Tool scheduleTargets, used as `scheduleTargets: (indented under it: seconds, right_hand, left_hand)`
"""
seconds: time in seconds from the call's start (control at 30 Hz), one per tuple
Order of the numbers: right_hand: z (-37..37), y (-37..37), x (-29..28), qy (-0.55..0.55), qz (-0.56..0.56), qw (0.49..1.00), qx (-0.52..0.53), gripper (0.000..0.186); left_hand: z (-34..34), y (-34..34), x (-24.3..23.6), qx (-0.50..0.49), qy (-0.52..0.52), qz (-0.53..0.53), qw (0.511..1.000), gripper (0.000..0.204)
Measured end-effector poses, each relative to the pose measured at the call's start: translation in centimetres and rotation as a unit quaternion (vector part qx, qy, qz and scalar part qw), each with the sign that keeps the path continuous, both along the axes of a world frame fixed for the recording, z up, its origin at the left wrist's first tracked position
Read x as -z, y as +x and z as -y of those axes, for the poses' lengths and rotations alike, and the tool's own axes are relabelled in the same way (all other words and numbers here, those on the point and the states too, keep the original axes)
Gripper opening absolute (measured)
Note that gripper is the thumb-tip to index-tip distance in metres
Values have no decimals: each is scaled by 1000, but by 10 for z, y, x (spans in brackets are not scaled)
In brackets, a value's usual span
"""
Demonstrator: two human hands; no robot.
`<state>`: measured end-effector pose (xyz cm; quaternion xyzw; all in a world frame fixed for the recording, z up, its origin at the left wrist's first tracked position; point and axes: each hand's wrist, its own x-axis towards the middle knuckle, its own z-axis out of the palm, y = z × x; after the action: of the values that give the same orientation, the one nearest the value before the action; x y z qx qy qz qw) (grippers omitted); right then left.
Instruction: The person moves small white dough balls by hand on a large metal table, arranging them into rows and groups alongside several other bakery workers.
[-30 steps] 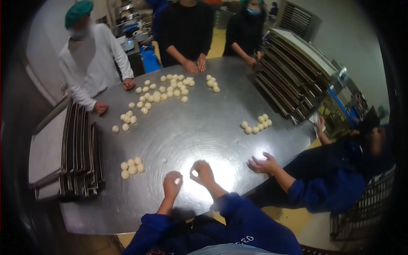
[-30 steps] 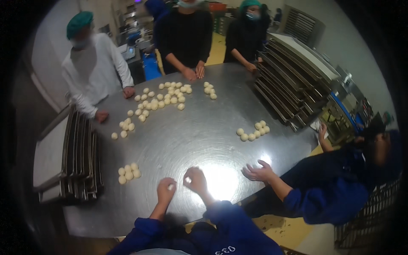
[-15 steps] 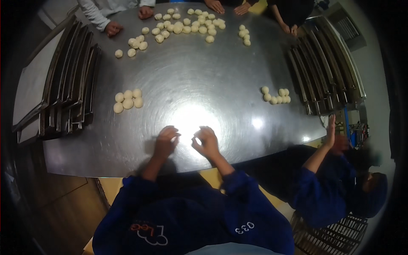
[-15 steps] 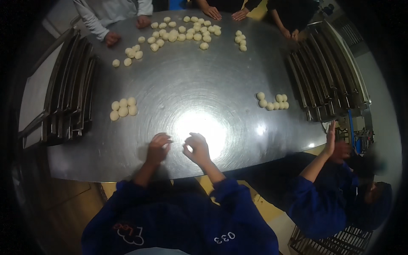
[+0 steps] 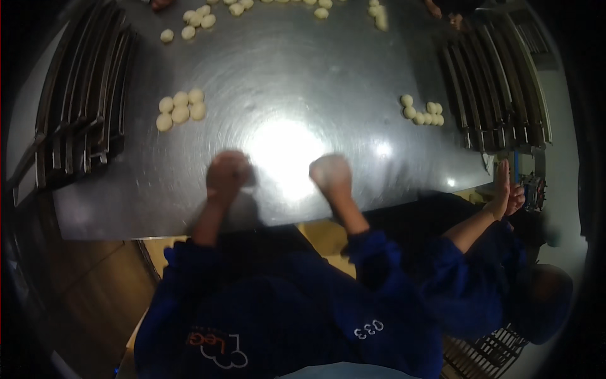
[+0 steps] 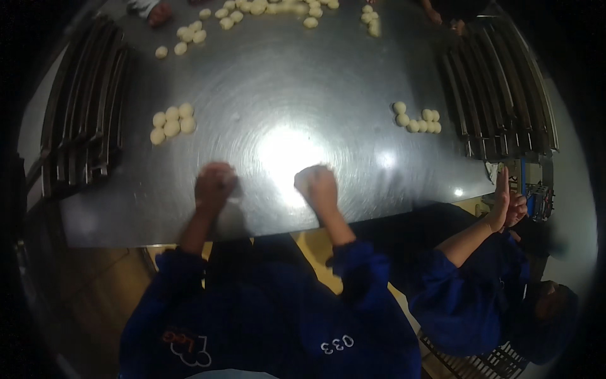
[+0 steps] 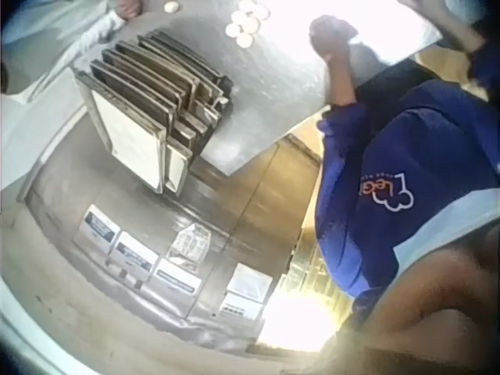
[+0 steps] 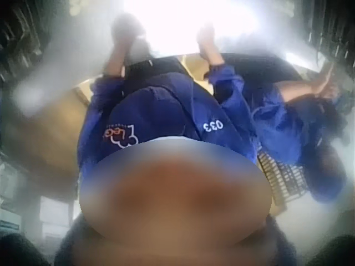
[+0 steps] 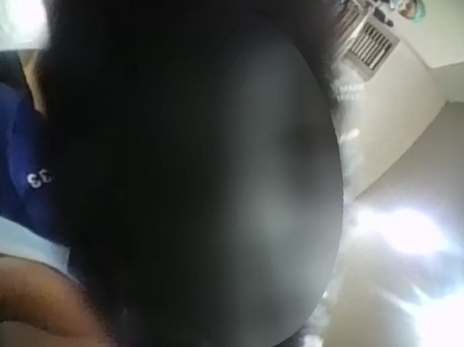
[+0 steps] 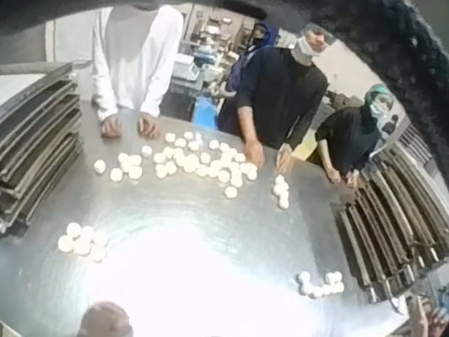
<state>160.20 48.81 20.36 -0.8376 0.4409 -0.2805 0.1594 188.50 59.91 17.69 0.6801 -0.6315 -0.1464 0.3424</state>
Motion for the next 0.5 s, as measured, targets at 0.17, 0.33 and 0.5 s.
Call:
scheduleTargets:
  seconds: [0.17, 0.33, 0.5]
  right_hand:
    - [24, 72, -6, 9, 78, 996, 47, 15]
    - [-18, 14, 29, -32, 42, 998, -44, 18]
    - [35, 32, 0, -71, 1, 993, 92, 15]
  left_hand:
    - [50, -41, -11, -62, -164, -28, 984, 14]
    - [5, -37, -3, 1, -133, -81, 988, 17]
    - [47, -19, -34, -95, -100, 14, 990, 21]
